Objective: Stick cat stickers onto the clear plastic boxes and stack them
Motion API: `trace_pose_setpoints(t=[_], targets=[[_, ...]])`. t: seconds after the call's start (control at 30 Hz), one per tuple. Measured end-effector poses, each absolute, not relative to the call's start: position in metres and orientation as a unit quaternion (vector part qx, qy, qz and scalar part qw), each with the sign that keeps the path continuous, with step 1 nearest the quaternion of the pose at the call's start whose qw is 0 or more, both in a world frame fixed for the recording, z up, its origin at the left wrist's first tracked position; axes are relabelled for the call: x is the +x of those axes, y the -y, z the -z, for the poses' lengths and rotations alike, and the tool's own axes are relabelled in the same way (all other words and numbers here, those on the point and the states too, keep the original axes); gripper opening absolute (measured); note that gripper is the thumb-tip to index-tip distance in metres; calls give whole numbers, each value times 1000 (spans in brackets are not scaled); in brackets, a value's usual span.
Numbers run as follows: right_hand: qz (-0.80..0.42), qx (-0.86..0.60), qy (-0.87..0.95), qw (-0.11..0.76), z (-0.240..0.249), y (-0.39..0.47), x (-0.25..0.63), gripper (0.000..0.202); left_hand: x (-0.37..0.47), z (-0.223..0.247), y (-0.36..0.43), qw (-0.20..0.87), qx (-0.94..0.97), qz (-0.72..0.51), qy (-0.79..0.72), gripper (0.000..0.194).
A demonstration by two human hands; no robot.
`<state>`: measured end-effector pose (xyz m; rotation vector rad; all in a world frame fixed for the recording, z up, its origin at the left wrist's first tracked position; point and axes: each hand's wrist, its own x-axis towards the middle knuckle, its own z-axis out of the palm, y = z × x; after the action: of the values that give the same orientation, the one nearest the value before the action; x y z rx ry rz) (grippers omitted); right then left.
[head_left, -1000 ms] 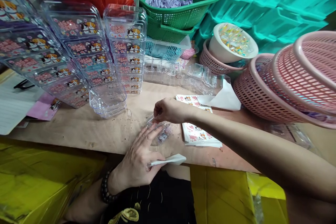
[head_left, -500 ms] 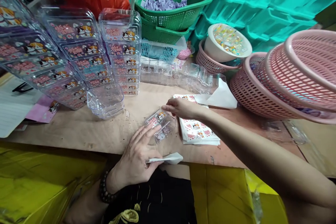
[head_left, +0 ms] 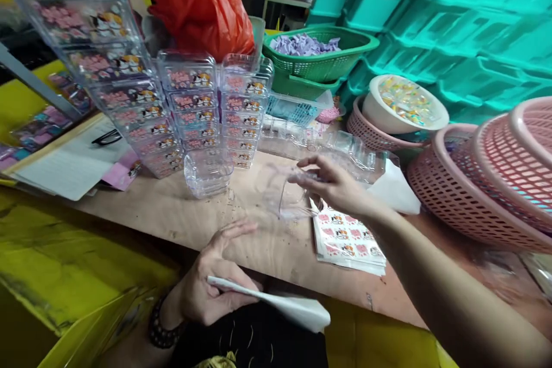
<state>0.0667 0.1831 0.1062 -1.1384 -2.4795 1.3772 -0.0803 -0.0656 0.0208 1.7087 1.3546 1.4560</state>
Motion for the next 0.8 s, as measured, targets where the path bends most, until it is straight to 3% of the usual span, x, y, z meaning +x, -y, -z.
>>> trace_pose_setpoints(t=[0.1, 0.23, 0.5, 0.6, 0.8], targets=[[-484, -384, 786, 2, -148, -175, 16, 34, -85, -23, 74, 312, 611, -532, -496, 7], [-416, -379, 822, -83, -183, -164, -60, 19, -81, -25, 75, 313, 613, -535, -489, 7], [-317, -368, 846, -218, -186, -155, -119, 31, -83, -21, 76, 383, 561, -529, -509, 13], [-326, -362, 850, -203, -191, -154, -114, 41, -86, -20, 74, 385, 570, -518, -509, 12], [-361, -365, 857, -56, -201, -222, -20, 65, -92, -18, 71, 419, 552, -518, -502, 13]])
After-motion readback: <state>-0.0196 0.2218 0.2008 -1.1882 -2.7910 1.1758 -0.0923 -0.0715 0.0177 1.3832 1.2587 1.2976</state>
